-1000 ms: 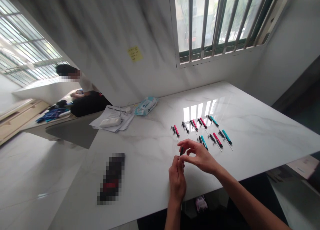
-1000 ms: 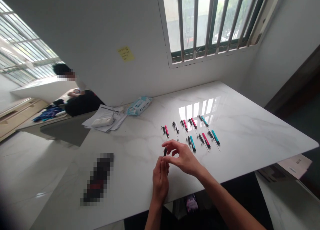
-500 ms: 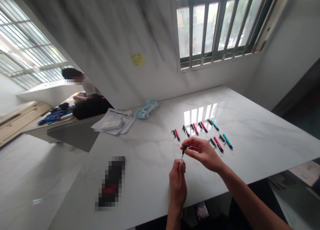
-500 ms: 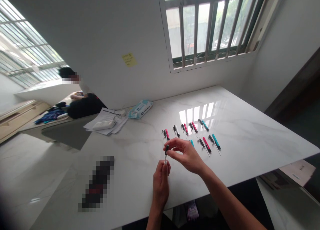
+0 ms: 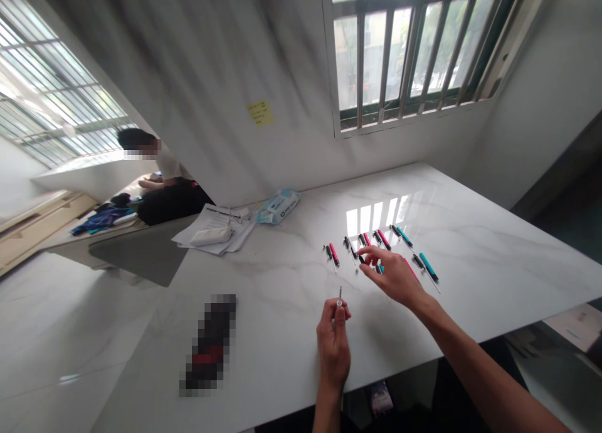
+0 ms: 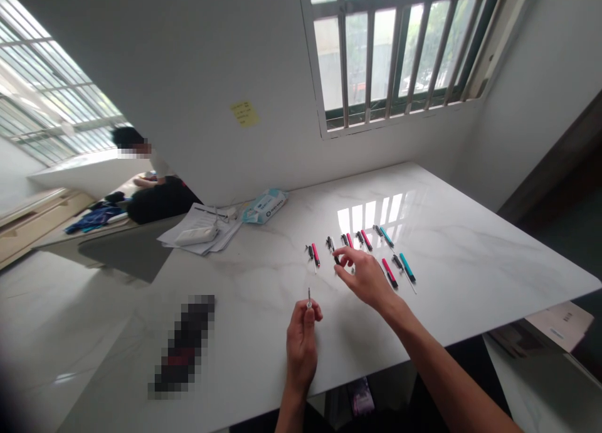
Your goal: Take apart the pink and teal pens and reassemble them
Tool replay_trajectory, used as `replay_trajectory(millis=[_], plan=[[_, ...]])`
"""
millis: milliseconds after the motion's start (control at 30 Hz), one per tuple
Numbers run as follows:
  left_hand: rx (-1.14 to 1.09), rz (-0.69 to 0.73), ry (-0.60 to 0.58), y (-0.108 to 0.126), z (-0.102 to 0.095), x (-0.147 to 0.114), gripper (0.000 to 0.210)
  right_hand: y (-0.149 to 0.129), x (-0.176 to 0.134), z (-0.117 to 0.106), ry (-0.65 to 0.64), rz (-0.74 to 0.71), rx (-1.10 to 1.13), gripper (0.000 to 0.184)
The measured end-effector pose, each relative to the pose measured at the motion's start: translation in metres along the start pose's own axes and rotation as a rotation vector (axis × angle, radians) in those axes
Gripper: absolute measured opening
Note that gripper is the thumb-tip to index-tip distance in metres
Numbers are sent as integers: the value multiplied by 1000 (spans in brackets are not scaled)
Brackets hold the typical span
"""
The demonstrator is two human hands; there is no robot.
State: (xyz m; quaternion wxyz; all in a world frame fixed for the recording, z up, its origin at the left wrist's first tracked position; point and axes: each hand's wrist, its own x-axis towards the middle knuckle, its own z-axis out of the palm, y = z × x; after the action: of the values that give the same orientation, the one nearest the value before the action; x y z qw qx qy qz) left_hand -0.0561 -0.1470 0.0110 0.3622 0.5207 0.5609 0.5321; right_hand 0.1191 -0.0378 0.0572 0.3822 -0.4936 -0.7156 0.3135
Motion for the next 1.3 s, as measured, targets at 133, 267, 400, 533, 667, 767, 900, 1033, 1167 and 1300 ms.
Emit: replay_trajectory(millis=[133, 267, 400, 533, 667, 767, 900, 1033, 1167, 1300], plan=[[-12, 14, 18, -4, -1, 1, 32, 23, 5, 11, -80, -16, -386, 23], [-28, 11, 29, -7, -1, 1, 33, 28, 11, 21, -123, -37, -553, 22], [-31, -6, 32, -8, -1, 0, 33, 30, 12, 26, -163, -41, -570, 24], [-33, -15, 32, -8, -1, 1, 34, 35, 11, 21, -128, -43, -506, 25], [-22, -21, 46, -6, -1, 1, 37, 25, 2, 10, -139, -3, -240, 23], [-11, -25, 64, -3, -1, 1, 37, 5, -10, 10, -269, 26, 136, 29], [-1, -25, 32, -2, -1, -1, 35, -17, -26, 28, -341, 57, 391, 26], [33, -35, -6, -5, -1, -2, 34, -21, -31, 44, -259, 78, 538, 23], [55, -52, 92, -10, -3, 0, 37, -12, -29, 40, 110, 164, 645, 34], [-1, -96, 232, -8, -4, 5, 38, -6, -36, 36, 140, 130, 450, 35]])
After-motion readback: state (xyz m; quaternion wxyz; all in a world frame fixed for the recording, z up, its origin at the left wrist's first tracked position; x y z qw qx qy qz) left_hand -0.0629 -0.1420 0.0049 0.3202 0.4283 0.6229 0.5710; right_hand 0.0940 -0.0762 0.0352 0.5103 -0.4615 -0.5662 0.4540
